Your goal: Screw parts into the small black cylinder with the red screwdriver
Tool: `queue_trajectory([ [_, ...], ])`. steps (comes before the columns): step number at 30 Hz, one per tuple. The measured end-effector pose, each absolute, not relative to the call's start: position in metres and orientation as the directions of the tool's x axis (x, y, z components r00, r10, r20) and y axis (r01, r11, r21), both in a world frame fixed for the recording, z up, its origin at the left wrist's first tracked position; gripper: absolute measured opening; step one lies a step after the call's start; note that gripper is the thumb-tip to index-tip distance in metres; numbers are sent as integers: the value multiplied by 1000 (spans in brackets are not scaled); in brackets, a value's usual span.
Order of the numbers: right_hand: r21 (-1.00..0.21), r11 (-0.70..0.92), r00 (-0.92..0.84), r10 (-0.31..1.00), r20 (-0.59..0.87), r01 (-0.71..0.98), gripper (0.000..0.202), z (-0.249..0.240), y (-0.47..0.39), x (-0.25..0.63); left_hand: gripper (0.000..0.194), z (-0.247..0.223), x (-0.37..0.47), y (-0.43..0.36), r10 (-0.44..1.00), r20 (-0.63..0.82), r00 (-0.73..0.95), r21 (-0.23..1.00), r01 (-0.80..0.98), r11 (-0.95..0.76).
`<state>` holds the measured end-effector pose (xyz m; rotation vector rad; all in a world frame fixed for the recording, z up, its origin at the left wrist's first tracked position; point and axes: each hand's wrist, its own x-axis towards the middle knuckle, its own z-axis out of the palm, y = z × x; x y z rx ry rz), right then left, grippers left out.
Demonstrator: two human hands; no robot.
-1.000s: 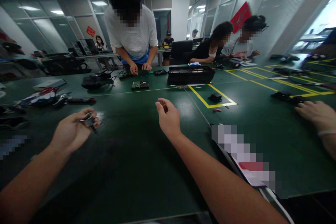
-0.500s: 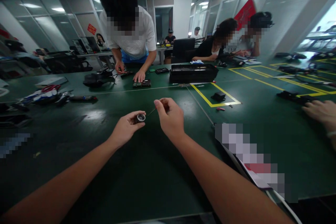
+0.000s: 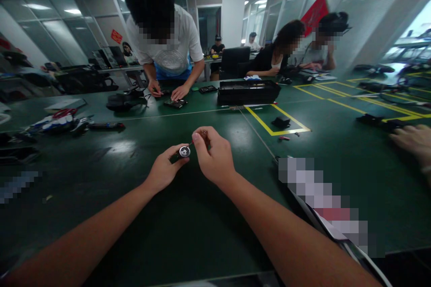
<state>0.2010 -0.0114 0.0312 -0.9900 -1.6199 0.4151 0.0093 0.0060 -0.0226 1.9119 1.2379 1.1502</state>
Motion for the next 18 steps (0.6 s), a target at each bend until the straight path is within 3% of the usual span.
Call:
queue_trajectory([
  [18, -725, 518, -2, 814, 581, 454, 26, 32, -8, 201, 43, -27, 6, 10, 921, 352, 167, 814, 431, -389],
])
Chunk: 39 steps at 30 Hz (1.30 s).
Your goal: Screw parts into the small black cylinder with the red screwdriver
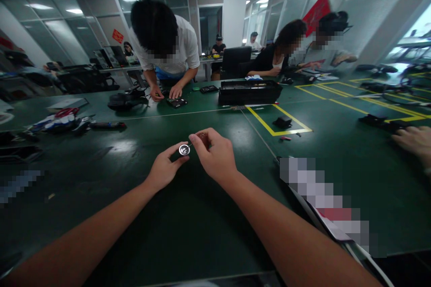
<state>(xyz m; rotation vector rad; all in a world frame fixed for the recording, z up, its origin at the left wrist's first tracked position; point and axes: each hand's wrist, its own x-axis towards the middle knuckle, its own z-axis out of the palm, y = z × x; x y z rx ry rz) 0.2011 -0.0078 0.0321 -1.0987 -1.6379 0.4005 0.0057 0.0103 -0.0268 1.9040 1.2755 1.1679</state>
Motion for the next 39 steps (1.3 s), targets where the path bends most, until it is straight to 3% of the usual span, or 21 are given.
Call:
queue_trajectory([
  [5, -727, 440, 5, 854, 520, 526, 37, 39, -6, 202, 41, -25, 6, 10, 918, 361, 164, 795, 461, -395],
  [13, -729, 344, -117, 931, 345, 591, 13, 57, -5, 207, 41, -27, 7, 12, 906, 385, 173, 753, 509, -417],
  [16, -692, 299, -102, 945, 311, 657, 29, 65, -6, 205, 40, -29, 8, 13, 893, 407, 193, 737, 508, -446],
  [19, -662, 313, -72, 928, 365, 681, 41, 63, -4, 202, 40, -29, 11, 12, 883, 415, 220, 722, 511, -467],
  [22, -651, 380, -38, 879, 474, 657, 25, 52, -2, 201, 40, -26, 13, 10, 876, 419, 241, 703, 525, -481],
  [25, -610, 466, -76, 829, 554, 641, 25, 40, -3, 200, 40, -26, 13, 10, 879, 420, 228, 692, 546, -472],
  [29, -600, 458, -94, 839, 537, 656, 28, 33, -5, 198, 39, -29, 11, 13, 887, 412, 209, 698, 553, -455],
  [32, -632, 462, -63, 834, 548, 622, 31, 31, -6, 198, 41, -33, 9, 16, 888, 421, 184, 703, 553, -448],
  [39, -759, 515, 42, 817, 576, 399, 14, 20, 0, 199, 43, -30, 9, 14, 892, 425, 157, 668, 611, -426],
])
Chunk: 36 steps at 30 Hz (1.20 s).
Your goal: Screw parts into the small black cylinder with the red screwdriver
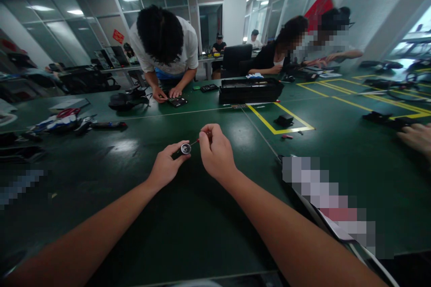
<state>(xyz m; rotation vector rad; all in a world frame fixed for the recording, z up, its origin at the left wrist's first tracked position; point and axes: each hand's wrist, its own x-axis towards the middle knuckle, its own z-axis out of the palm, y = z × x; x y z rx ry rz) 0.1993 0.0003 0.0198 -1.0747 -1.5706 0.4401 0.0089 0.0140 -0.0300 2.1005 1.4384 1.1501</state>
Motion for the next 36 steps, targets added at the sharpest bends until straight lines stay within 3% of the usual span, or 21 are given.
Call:
queue_trajectory([
  [3, -838, 470, 105, 852, 512, 276, 22, 15, 8, 199, 39, -26, 10, 14, 864, 453, 222, 600, 640, -479],
  [8, -971, 234, 328, 922, 206, -47, 29, 4, 26, 203, 40, -23, 10, 16, 832, 485, 271, 507, 688, -520],
  [11, -958, 286, 361, 893, 267, 0, 26, 2, 29, 205, 41, -23, 9, 17, 850, 466, 247, 522, 698, -490],
  [17, -903, 389, 257, 868, 425, 182, 24, 6, 17, 201, 41, -22, 11, 14, 845, 466, 262, 525, 687, -503],
  [26, -863, 425, 149, 868, 474, 273, 27, 14, 7, 202, 41, -22, 10, 15, 877, 425, 225, 554, 701, -449],
  [30, -828, 402, 129, 867, 482, 391, 31, 22, 4, 204, 39, -24, 9, 17, 882, 410, 232, 548, 711, -442],
  [36, -807, 452, 29, 866, 499, 382, 15, 21, 3, 205, 39, -24, 9, 17, 879, 411, 242, 539, 714, -448],
])
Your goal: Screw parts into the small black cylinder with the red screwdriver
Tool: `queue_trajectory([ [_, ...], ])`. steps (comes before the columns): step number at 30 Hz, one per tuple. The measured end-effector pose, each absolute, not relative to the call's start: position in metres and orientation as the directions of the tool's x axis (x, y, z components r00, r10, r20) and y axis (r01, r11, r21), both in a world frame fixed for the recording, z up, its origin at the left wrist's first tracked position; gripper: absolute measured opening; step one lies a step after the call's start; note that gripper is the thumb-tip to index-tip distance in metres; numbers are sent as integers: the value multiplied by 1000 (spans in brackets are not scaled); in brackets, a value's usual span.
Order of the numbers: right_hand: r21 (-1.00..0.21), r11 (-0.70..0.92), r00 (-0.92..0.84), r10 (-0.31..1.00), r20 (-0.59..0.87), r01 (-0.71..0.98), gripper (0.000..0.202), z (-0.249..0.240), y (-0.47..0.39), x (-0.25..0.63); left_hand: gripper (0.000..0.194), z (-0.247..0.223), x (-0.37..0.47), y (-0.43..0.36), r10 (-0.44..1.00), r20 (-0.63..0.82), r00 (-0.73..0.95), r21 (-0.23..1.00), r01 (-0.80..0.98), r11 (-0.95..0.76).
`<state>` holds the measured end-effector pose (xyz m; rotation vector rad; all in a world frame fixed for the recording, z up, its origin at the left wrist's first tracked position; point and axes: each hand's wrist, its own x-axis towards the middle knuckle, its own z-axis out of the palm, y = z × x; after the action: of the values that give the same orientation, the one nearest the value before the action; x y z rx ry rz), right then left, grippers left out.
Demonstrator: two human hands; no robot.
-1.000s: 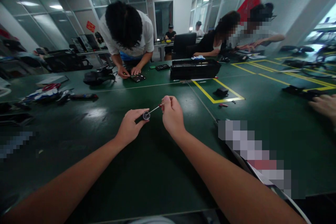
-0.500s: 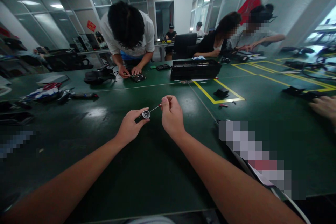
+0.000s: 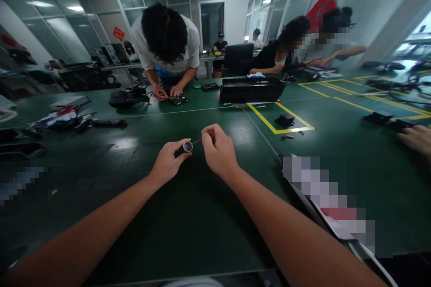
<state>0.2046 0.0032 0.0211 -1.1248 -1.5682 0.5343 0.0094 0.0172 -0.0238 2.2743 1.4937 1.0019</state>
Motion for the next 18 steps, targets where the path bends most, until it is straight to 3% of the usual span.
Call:
queue_trajectory([
  [6, -754, 441, 32, 853, 520, 487, 33, 21, 1, 203, 37, -23, 9, 15, 875, 404, 268, 529, 711, -463],
  [14, -775, 447, -23, 871, 490, 447, 21, 17, 3, 204, 40, -21, 9, 15, 889, 401, 220, 545, 723, -425],
  [18, -747, 459, -4, 853, 521, 481, 31, 22, -1, 203, 38, -22, 10, 13, 885, 386, 261, 539, 715, -446],
])
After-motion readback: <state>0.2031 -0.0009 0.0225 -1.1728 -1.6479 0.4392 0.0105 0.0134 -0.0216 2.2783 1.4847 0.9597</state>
